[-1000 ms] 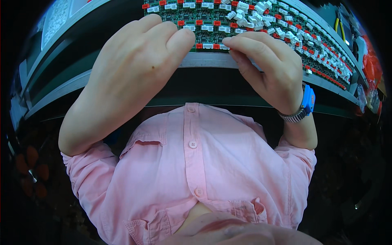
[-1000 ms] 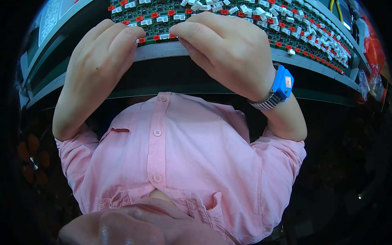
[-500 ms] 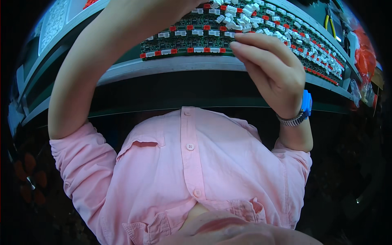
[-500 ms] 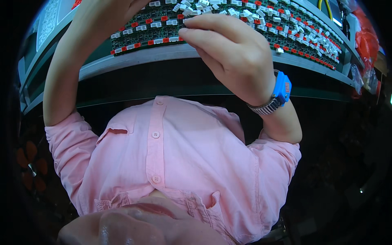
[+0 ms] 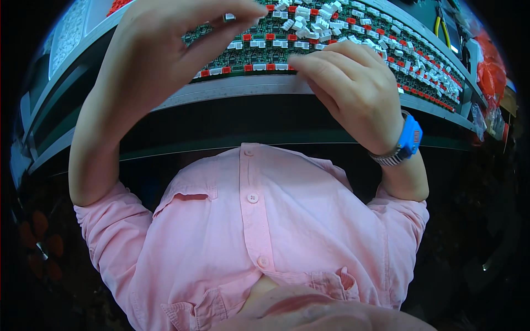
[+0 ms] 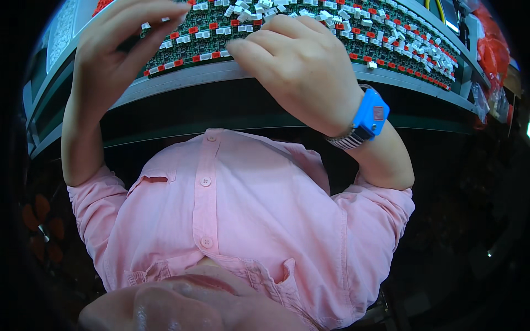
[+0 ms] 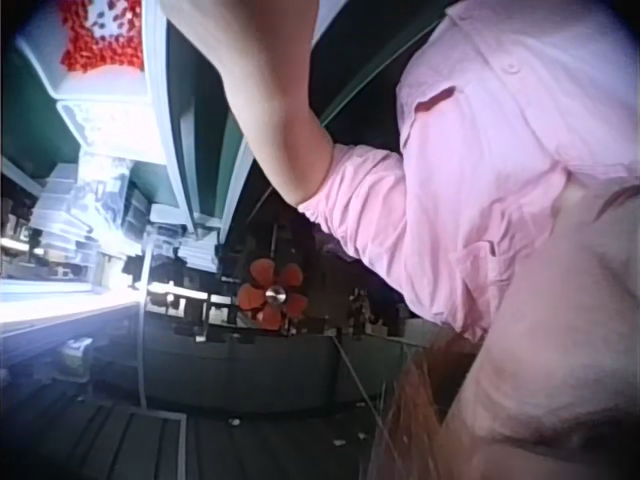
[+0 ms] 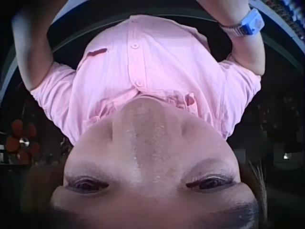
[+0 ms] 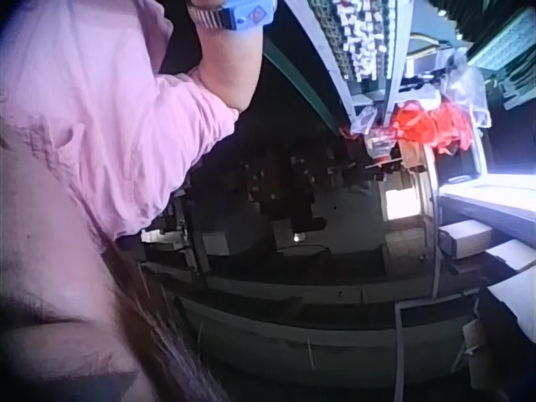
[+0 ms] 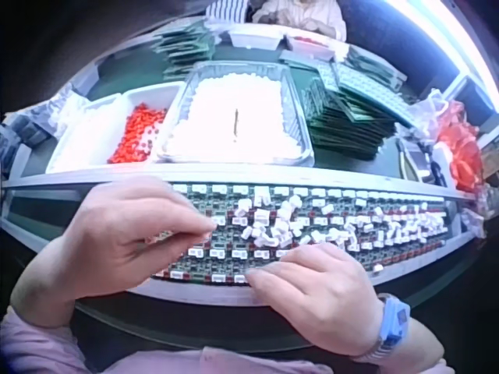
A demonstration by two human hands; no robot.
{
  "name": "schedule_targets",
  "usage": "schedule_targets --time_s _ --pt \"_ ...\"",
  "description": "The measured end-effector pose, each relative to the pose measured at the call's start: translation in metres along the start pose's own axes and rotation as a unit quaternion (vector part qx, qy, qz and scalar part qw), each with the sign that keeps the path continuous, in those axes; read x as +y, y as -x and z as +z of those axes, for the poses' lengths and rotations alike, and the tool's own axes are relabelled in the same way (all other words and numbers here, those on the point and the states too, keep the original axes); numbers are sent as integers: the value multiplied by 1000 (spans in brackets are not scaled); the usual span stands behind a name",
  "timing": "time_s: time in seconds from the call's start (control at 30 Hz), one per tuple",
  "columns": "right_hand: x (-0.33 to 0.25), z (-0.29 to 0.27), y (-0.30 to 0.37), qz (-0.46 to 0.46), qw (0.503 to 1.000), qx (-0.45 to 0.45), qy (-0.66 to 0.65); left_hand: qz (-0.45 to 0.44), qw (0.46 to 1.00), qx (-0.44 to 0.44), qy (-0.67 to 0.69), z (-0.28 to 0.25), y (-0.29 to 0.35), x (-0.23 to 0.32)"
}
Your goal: Assembling small electronic components onto a printed circuit board.
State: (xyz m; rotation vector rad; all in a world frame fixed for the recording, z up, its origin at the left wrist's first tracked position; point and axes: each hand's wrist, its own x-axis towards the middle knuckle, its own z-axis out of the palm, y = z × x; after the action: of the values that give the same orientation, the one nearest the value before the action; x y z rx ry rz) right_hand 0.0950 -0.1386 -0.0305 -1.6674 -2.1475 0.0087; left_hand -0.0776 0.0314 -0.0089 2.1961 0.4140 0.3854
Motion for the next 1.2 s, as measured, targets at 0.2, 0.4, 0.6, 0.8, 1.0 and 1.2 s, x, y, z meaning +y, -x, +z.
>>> schedule_targets --time_s 0.2,0.4,0.6,0.8,1.0,1.2 --pt "9 -15 -32 25 997 27 70 82 992 -43 -85 -3 22 -4" --pt "16 -4 -35 115 987 94 -67 139 982 -25 -123 -2 33 -15" --pt "21 15 -34 209 935 165 -234 167 966 -11 -198 6 34 -17" --pt "8 9 -32 261 872 206 -360 171 953 4 -251 10 35 -12" --pt "7 3 -14 190 826 200 -492 197 947 6 -255 9 36 -13" --pt "10 -5 -4 130 903 141 -384 208 942 22 -262 9 41 -15"
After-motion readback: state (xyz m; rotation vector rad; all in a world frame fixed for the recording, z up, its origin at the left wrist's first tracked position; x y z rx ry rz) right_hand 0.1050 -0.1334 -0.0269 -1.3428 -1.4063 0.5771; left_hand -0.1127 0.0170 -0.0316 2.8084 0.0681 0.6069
